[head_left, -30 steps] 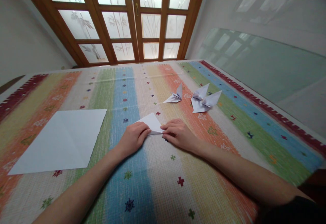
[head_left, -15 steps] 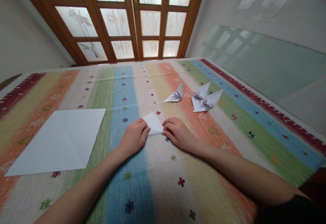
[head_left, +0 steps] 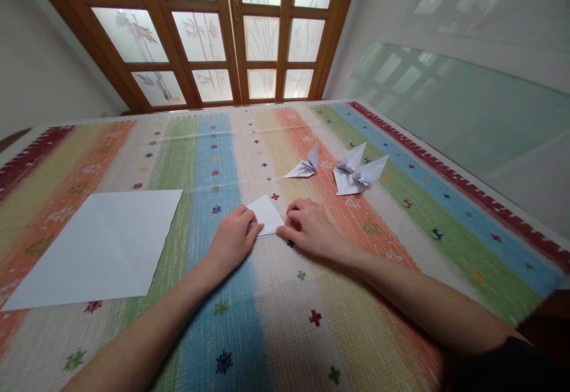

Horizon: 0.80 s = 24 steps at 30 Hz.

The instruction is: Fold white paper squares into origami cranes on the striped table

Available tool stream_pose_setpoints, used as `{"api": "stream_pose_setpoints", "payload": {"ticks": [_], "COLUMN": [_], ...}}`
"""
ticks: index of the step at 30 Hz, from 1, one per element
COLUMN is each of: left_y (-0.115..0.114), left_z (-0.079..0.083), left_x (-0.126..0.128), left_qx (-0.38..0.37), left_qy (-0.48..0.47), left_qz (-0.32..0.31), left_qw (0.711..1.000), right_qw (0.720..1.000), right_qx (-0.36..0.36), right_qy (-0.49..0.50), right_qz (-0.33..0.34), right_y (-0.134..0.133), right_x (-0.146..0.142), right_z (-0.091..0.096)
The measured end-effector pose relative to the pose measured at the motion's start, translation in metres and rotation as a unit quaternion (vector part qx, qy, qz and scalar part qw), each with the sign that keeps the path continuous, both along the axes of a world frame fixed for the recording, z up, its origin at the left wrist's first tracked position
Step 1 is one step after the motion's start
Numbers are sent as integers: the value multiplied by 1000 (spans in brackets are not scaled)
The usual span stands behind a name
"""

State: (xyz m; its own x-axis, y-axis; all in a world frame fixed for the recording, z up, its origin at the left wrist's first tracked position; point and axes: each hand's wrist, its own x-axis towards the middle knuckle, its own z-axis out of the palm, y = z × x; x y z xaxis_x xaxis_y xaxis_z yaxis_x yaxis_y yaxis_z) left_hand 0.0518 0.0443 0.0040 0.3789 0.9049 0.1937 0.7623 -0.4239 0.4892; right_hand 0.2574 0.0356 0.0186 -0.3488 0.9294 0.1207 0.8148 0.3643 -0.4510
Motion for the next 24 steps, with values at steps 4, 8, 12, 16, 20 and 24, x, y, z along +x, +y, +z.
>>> {"api": "stream_pose_setpoints", "payload": {"ticks": [4,8,12,16,20,24], "left_y": [-1,-4,-7,-6,-6,-21], "left_z": [0,3,6,7,8,10], "left_x": [1,2,3,1,-15,-26], "left_qx": [9,2,6,34,104,273], "left_qy": [24,89,174,231,247,183], "left_qz": [7,30,58,84,114,12], "left_qw": [1000,996,983,969,957,944], "right_qw": [999,998,998,998,998,997], "right_qx": [32,36,34,33,32,23], "right_qy": [-41,-52,-56,-62,-61,-67], "right_qz": [-2,2,-1,-6,-9,-9], "right_y": [-1,-1,-1,-1,-1,0], "right_x": [-6,-6,-6,-7,-7,-8], "right_z": [-5,-7,-5,-5,-6,-4]}}
